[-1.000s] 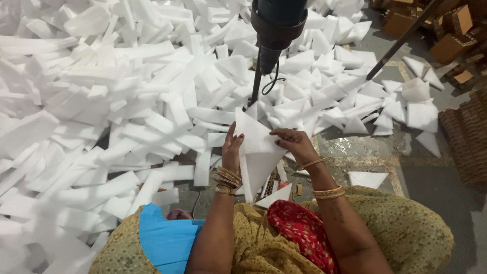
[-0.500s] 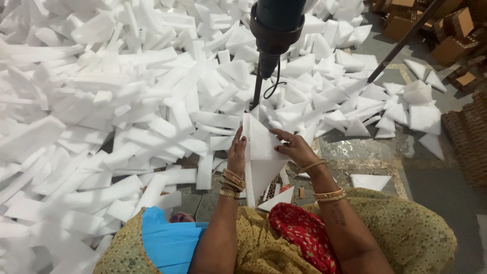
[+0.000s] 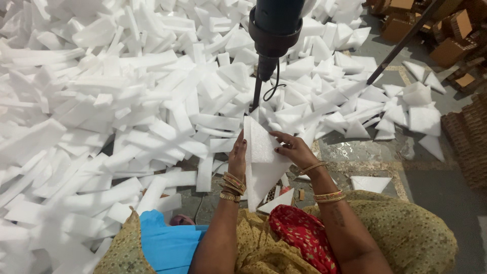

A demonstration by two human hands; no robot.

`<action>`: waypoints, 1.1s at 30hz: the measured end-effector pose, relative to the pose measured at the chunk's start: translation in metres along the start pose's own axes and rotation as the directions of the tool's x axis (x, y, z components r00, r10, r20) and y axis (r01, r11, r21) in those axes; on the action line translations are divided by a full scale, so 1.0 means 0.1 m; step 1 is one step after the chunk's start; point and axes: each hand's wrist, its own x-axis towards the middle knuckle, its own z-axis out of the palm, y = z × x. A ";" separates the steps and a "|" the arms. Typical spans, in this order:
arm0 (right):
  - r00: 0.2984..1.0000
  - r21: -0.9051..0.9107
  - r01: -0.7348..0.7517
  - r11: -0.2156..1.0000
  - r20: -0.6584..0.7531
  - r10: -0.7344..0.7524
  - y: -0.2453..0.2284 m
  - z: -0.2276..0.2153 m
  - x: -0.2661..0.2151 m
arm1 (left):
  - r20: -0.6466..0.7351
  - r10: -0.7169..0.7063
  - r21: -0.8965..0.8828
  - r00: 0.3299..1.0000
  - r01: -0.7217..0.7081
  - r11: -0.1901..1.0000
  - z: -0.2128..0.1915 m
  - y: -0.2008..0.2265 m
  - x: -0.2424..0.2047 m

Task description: The person sits on the floor surrounded by white foam pieces and uses a vertical cutting machine to slice rectangular foam strips into triangular shapes. They repeatedly pick up a strip, position it under the machine's blade, and push it through to create two triangles, which are then discarded into a pile.

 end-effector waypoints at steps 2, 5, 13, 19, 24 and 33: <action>1.000 -0.007 -0.021 1.000 0.011 0.021 -0.02 0.00 -0.01 | -0.016 -0.035 0.015 0.999 0.036 0.999 0.00 -0.02 0.01; 0.998 0.002 -0.047 0.999 0.037 0.047 0.01 0.00 0.02 | -0.027 -0.175 -0.106 0.984 0.171 0.980 0.04 -0.04 0.01; 0.991 0.201 0.055 0.978 0.108 -0.078 0.07 -0.08 0.11 | -0.024 -0.148 -0.050 0.989 0.147 0.988 0.05 -0.05 0.19; 0.993 0.313 -0.098 0.945 0.100 0.070 -0.57 -0.25 0.20 | 0.022 -0.067 -0.072 0.998 0.069 0.995 0.16 0.05 0.89; 0.993 0.489 0.065 0.870 0.051 -0.103 -0.67 -0.58 0.83 | -0.053 -0.293 -0.093 0.955 0.287 0.953 0.52 0.82 1.34; 0.985 0.349 0.114 0.930 0.079 -0.151 -1.11 -0.64 0.51 | -0.001 -0.171 -0.188 0.985 0.168 0.968 0.85 1.46 0.86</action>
